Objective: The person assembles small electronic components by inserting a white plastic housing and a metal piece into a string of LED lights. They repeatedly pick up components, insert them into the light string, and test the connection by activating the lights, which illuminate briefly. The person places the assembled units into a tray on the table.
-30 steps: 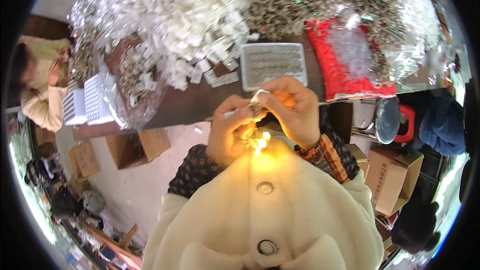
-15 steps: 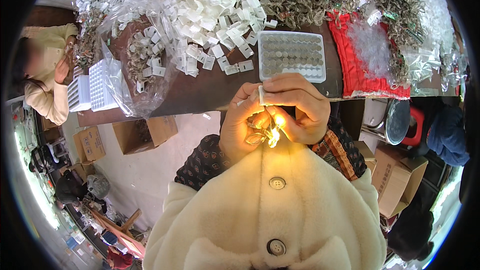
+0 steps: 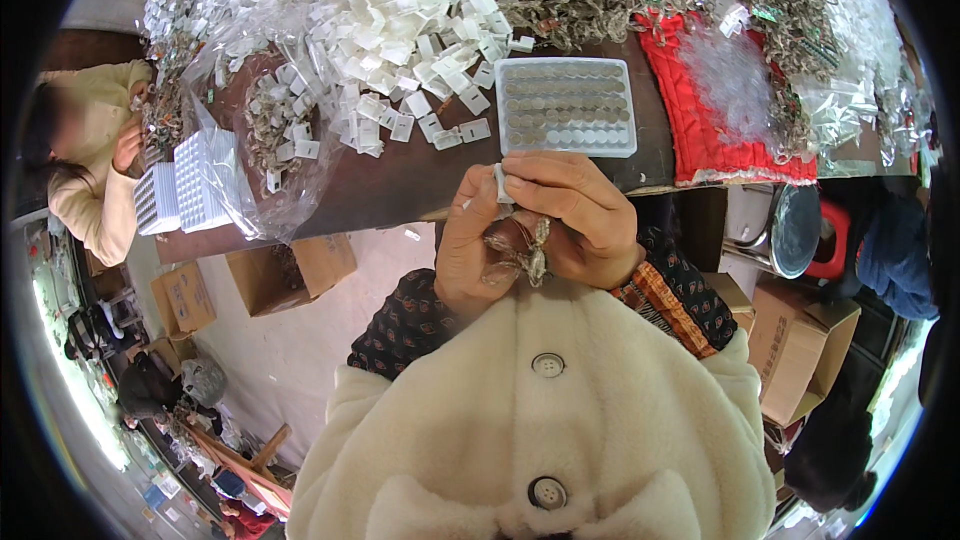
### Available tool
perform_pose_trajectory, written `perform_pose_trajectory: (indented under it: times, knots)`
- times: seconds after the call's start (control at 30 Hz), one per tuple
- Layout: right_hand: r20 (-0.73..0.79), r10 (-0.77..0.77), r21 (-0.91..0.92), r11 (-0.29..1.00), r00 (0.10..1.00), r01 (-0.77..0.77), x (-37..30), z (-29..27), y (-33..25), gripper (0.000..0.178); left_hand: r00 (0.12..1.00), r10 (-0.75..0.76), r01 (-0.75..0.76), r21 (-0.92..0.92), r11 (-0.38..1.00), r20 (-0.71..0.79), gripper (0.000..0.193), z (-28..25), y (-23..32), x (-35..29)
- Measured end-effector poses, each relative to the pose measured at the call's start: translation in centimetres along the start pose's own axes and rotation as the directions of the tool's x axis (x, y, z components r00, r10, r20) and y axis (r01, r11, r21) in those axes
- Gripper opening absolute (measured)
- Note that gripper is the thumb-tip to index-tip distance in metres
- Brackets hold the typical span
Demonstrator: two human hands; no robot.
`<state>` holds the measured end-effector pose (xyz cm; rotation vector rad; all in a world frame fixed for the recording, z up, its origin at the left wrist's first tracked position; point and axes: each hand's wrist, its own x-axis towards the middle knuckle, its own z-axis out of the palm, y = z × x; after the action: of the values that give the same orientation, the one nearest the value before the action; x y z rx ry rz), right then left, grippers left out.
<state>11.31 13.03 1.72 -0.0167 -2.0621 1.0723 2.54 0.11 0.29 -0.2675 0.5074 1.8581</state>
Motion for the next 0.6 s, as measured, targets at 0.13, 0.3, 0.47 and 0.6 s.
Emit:
perform_pose_trajectory:
  times: [0.13, 0.3, 0.47, 0.6]
  knots:
    - [0.116, 0.306, 0.177, 0.930, 0.945, -0.322, -1.1, -1.5, -0.6, 0.041, 0.994, -0.105, 0.106, 0.052, 0.993, -0.029, 0.015, 0.1, -0.1, 0.6]
    - [0.091, 0.418, 0.285, 0.858, 0.904, -0.426, -1.6, -1.9, -0.7, 0.034, 0.993, -0.093, 0.100, 0.108, 0.989, -0.071, 0.016, 0.3, -0.4, 0.7]
    - [0.086, 0.490, 0.260, 0.830, 0.868, -0.494, -1.5, -1.7, -0.6, 0.029, 0.985, -0.132, 0.146, 0.133, 0.980, -0.109, 0.019, 0.2, -0.4, 0.6]
    - [0.065, 0.520, 0.247, 0.818, 0.852, -0.519, -1.4, -1.6, -0.7, 0.024, 0.973, -0.148, 0.163, 0.070, 0.984, -0.179, 0.020, -0.1, -0.7, 0.9]
